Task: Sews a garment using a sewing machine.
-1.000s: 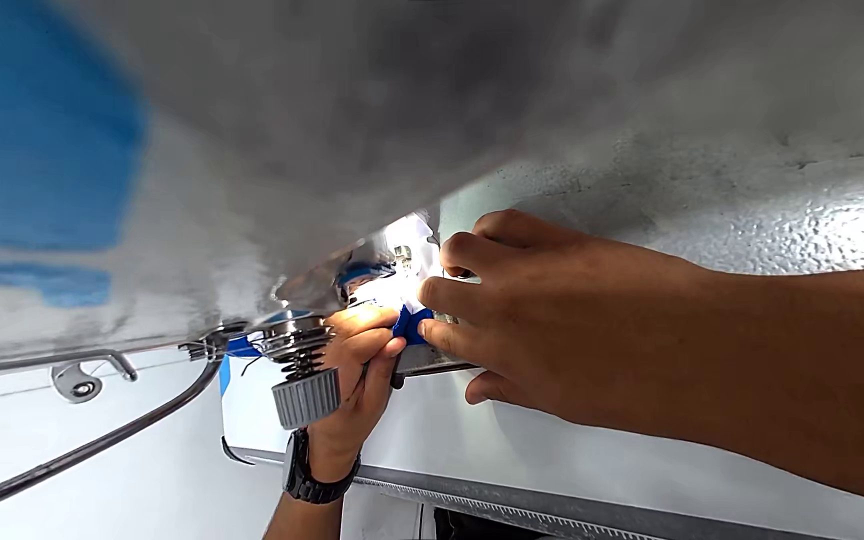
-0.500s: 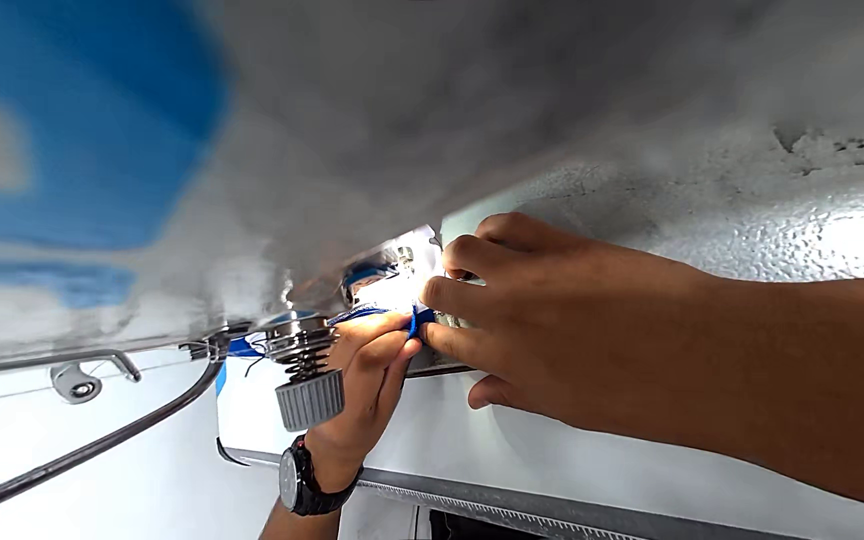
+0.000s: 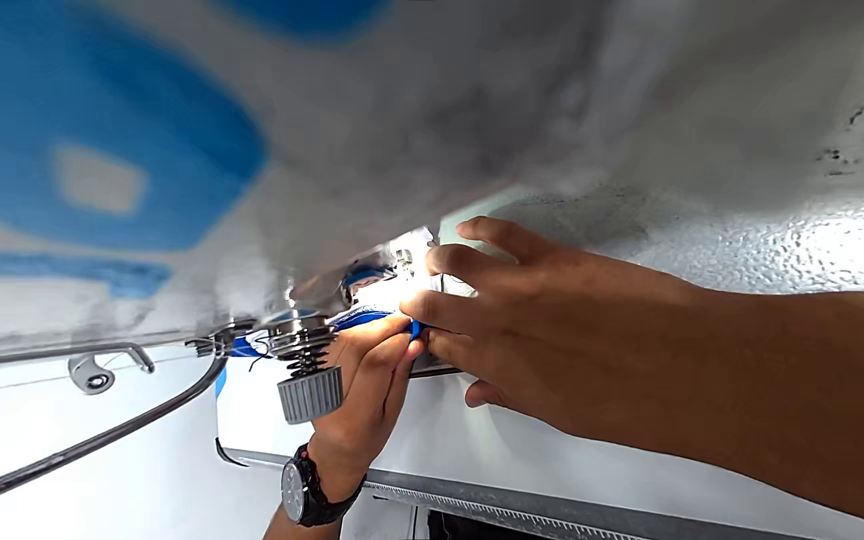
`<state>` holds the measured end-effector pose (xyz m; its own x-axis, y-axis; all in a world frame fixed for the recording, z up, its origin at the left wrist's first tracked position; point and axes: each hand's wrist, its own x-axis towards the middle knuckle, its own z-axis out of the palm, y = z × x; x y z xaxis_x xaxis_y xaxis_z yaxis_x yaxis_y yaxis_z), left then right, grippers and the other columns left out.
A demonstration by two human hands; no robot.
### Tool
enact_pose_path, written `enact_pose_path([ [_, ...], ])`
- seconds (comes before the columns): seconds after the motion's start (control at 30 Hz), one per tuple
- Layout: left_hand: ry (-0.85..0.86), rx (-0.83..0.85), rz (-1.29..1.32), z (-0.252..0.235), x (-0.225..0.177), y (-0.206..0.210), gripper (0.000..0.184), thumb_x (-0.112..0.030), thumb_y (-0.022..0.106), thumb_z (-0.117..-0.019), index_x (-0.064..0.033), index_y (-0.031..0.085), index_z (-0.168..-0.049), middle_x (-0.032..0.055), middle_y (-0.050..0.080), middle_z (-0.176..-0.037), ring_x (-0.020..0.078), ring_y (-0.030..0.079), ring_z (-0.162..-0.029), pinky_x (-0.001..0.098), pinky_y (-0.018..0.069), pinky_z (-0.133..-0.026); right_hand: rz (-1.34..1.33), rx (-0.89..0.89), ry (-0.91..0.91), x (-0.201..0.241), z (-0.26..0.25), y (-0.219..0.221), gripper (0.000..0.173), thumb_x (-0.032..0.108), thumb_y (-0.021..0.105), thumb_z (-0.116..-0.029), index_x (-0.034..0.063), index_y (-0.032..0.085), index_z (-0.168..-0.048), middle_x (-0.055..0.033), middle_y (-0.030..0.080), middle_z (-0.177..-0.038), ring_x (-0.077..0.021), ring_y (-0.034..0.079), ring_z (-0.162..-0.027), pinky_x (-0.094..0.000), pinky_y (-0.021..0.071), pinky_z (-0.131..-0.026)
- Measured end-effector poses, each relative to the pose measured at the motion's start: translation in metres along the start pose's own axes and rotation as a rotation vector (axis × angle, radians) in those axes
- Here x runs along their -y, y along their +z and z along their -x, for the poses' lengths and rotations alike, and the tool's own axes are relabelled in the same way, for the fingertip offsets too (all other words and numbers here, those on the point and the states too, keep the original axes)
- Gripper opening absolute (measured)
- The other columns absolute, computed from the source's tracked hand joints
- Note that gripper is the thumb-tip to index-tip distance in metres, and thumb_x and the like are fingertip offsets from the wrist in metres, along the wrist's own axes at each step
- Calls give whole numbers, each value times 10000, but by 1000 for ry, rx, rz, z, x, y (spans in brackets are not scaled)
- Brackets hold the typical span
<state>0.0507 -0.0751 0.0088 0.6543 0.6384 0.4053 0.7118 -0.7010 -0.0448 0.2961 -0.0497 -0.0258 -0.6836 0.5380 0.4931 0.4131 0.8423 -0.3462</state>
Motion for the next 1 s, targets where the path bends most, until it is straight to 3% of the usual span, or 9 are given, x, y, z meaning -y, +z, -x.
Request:
enact_pose_path([
  [0.2, -11, 3, -5, -1, -3, 0, 121, -171, 610, -1026, -63, 647, -986, 54, 698, -1061, 100, 656, -1047, 215, 526, -902, 9, 29, 3, -2, 2, 0, 332, 423, 549, -1012, 211, 758, -1159, -25, 645, -1249, -342, 494, -1302, -598, 313, -1112],
  [0.33, -10, -1, -20, 0, -3, 0, 127, -170, 605, -1028, -62, 650, -978, 52, 690, -1059, 107, 647, -1065, 222, 518, -929, 16, -18, 6, 0, 1, 1, 291, 426, 610, -984, 187, 763, -1047, -13, 669, -1183, -334, 518, -1287, -590, 313, -1141],
  [0.73, -21, 8, 24, -1, -4, 1, 119, -157, 624, -1018, -57, 665, -967, 40, 710, -1088, 130, 632, -1178, 267, 503, -1028, 47, 2, -38, -1, 2, 0, 281, 317, 542, -1020, 143, 742, -1115, -34, 663, -1198, -312, 549, -1252, -545, 350, -1135],
  [1.0, -11, 34, 111, 1, 3, -2, 124, -161, 617, -1021, -49, 670, -1016, 67, 717, -1124, 133, 650, -1191, 280, 531, -1022, 65, 34, -80, 1, -1, -2, 278, 223, 505, -1042, 74, 721, -1131, -65, 665, -1204, -290, 594, -1216, -495, 390, -1152],
])
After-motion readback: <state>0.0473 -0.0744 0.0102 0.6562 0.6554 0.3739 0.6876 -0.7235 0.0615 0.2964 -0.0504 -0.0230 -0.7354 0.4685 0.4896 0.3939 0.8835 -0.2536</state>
